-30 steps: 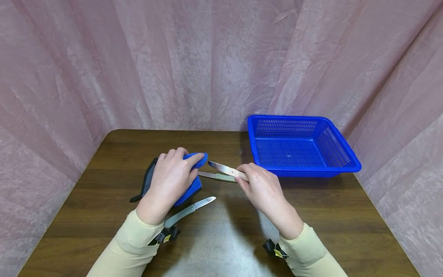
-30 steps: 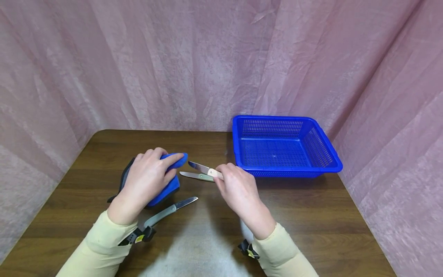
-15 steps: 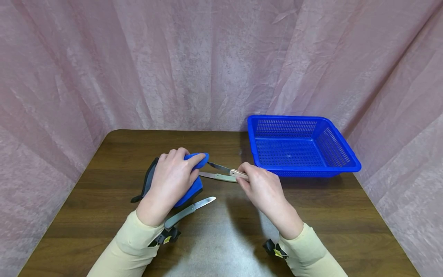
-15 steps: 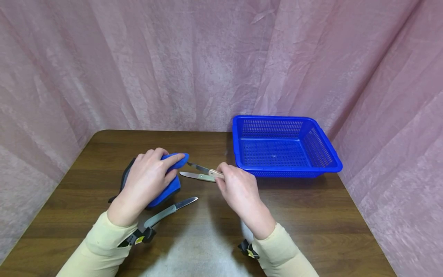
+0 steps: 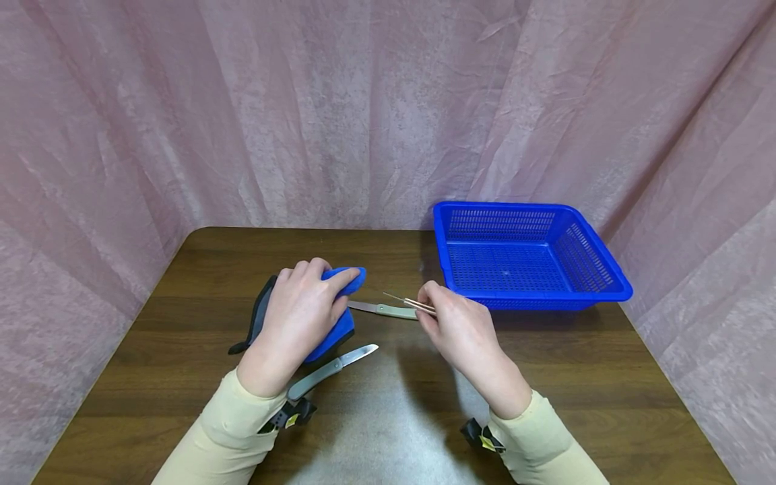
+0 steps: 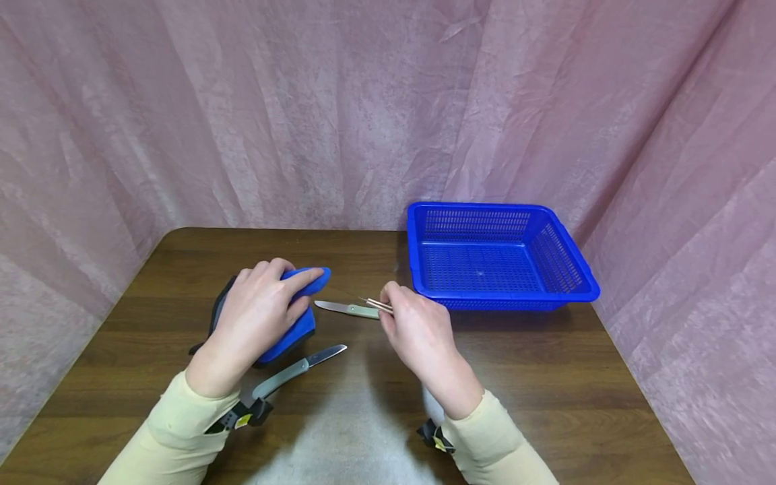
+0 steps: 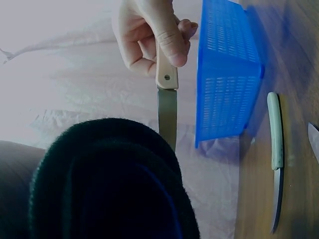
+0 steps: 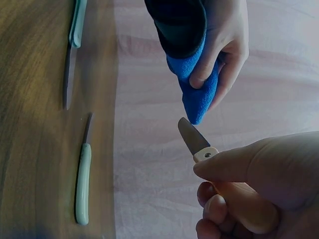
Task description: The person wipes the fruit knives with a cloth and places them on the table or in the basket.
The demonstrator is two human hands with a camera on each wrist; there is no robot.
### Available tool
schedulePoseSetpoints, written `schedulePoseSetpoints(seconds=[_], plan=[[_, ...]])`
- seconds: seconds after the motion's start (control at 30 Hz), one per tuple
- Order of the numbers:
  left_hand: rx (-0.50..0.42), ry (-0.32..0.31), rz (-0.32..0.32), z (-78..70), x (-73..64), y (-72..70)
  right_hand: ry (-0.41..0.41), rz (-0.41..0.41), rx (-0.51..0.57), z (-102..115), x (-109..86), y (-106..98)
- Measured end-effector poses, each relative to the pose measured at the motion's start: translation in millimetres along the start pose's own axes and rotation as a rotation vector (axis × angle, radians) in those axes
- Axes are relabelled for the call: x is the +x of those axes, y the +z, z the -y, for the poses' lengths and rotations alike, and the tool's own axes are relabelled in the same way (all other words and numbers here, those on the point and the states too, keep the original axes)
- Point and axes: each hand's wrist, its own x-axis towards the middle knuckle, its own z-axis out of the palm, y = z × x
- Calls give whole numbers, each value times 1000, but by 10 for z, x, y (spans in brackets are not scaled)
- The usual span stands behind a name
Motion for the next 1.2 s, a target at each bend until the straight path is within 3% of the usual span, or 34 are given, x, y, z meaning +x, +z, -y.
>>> schedulePoseSetpoints(seconds=[0.23, 0.67, 0.87, 1.2], plan=[[1, 3, 2, -12, -3, -4, -46, -25, -2, -18, -11, 14], [12, 22, -13, -40, -12, -1, -40, -55, 10, 19, -49, 24], [12, 34, -31, -70, -23, -6, -45, -25, -5, 13, -52, 40], [42, 164, -62, -318, -56, 26, -53, 7, -26, 17, -39, 59]])
